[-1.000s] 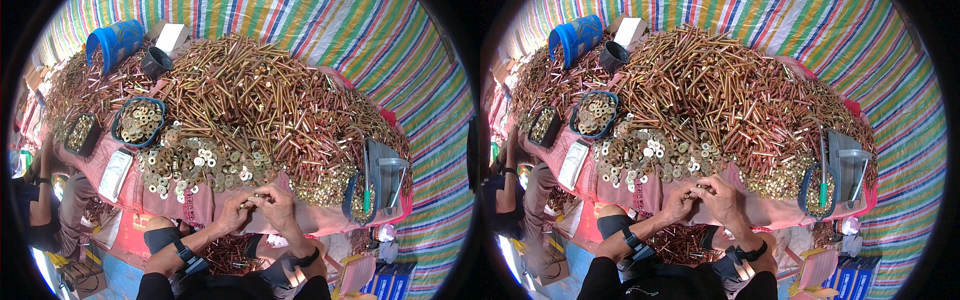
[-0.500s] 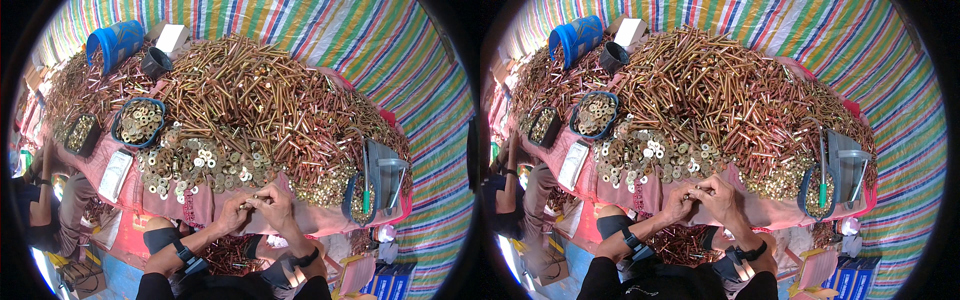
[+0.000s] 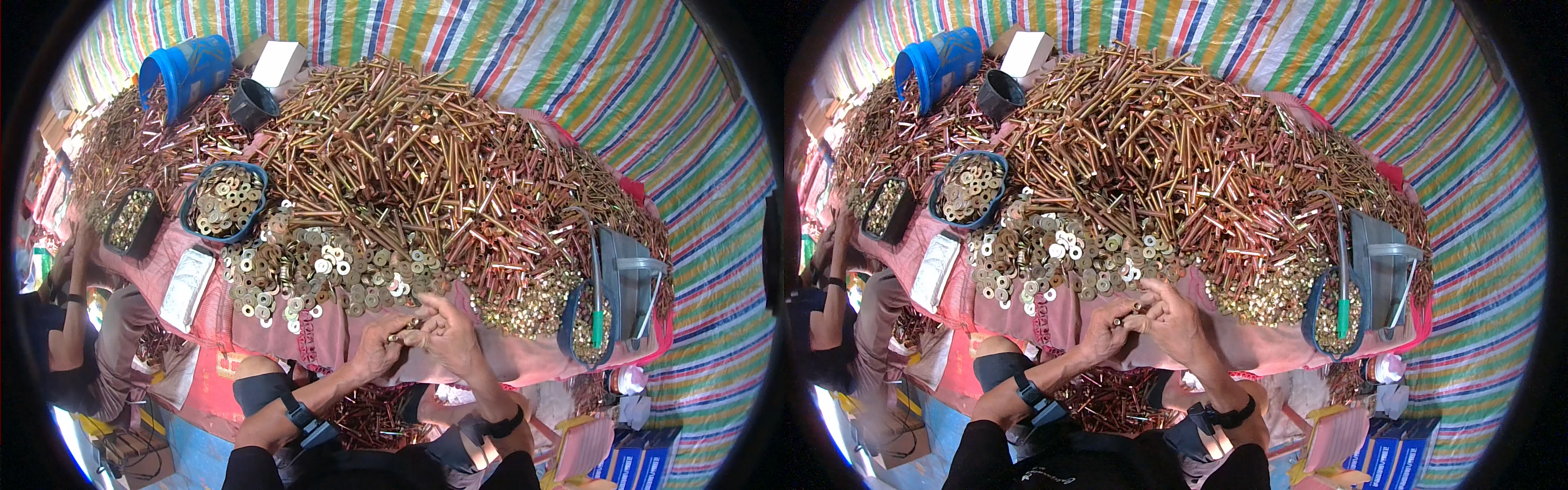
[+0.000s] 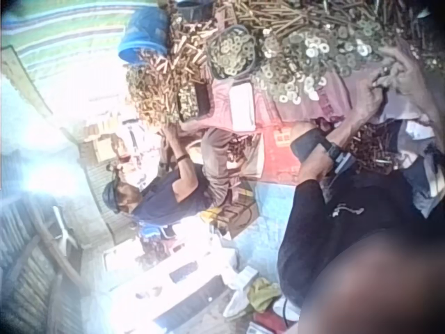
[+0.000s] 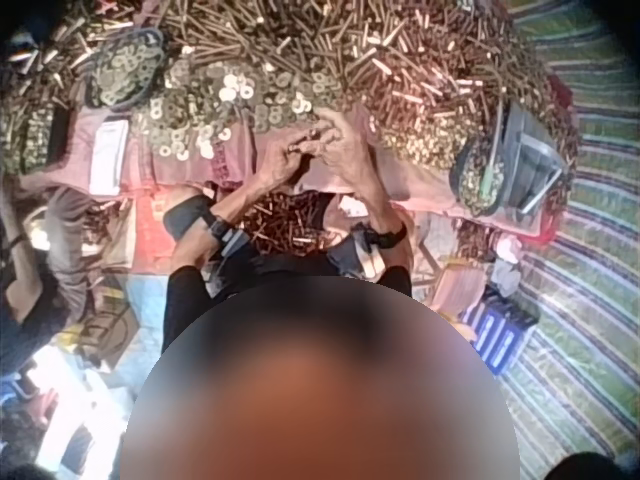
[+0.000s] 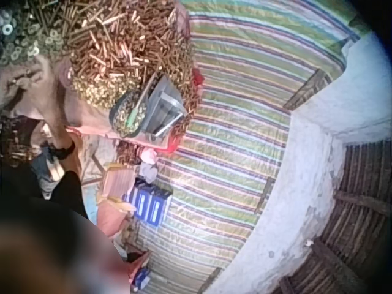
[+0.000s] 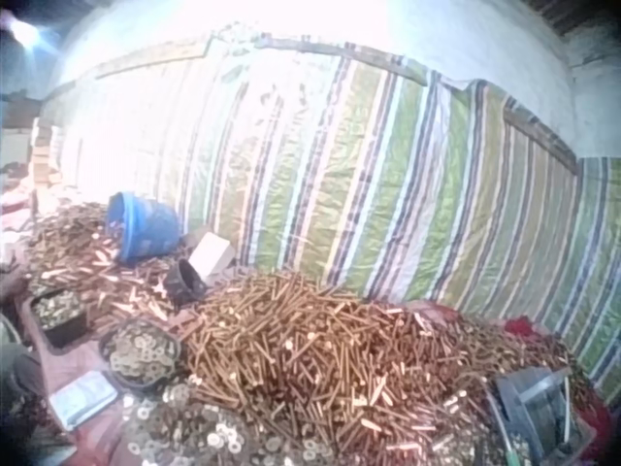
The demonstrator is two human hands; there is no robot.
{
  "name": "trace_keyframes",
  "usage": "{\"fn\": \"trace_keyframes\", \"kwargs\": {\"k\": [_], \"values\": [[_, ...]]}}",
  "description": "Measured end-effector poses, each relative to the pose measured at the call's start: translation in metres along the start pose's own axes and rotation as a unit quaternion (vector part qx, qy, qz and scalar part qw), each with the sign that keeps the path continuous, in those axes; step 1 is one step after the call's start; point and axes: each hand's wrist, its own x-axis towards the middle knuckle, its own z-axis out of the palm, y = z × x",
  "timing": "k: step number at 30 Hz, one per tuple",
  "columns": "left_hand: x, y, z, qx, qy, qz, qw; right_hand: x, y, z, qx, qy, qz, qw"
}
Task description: The person threads flat metal rings onto a thin rod by hand, picking up the rings from a large pile of varied metal components on a table.
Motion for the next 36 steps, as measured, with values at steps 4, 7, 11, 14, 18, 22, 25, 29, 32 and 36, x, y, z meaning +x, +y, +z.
{"fn": "trace_keyframes", "kwargs": {"k": [4,7,11,14,18,22,25,29,32,36], "values": [[0.000,0.003,-0.003,-0.005,-0.047,-0.065,0.997,0.001,-0.002,-0.001,-0.077,-0.008,-0.136,0.988],[0.000,0.007,-0.002,-0.029,-0.026,-0.058,0.998,0.001,-0.006,-0.004,-0.095,-0.002,-0.057,0.994],[-0.002,0.009,-0.002,-0.042,-0.047,-0.082,0.995,0.000,-0.012,-0.004,-0.094,-0.016,-0.115,0.989],[0.000,0.007,-0.003,-0.015,-0.025,-0.029,0.999,0.001,-0.014,-0.005,-0.125,-0.033,-0.095,0.987],[0.001,0.006,-0.002,-0.019,-0.034,-0.050,0.998,0.001,-0.013,-0.008,-0.059,-0.047,-0.050,0.996],[0.000,0.005,-0.003,-0.029,-0.034,-0.022,0.999,-0.001,-0.011,-0.008,-0.121,-0.052,-0.115,0.985],[-0.001,0.002,-0.004,-0.026,-0.045,-0.038,0.998,-0.001,-0.010,-0.006,-0.125,-0.045,-0.106,0.985],[0.000,0.001,-0.002,-0.029,-0.040,-0.016,0.999,-0.002,-0.012,-0.005,-0.128,-0.040,-0.150,0.980],[-0.002,0.006,-0.004,-0.054,-0.051,-0.072,0.995,-0.005,-0.016,-0.008,-0.126,-0.058,-0.059,0.989],[-0.003,0.011,-0.005,-0.030,-0.066,-0.120,0.990,-0.001,-0.018,-0.008,-0.176,-0.074,-0.178,0.965]]}}
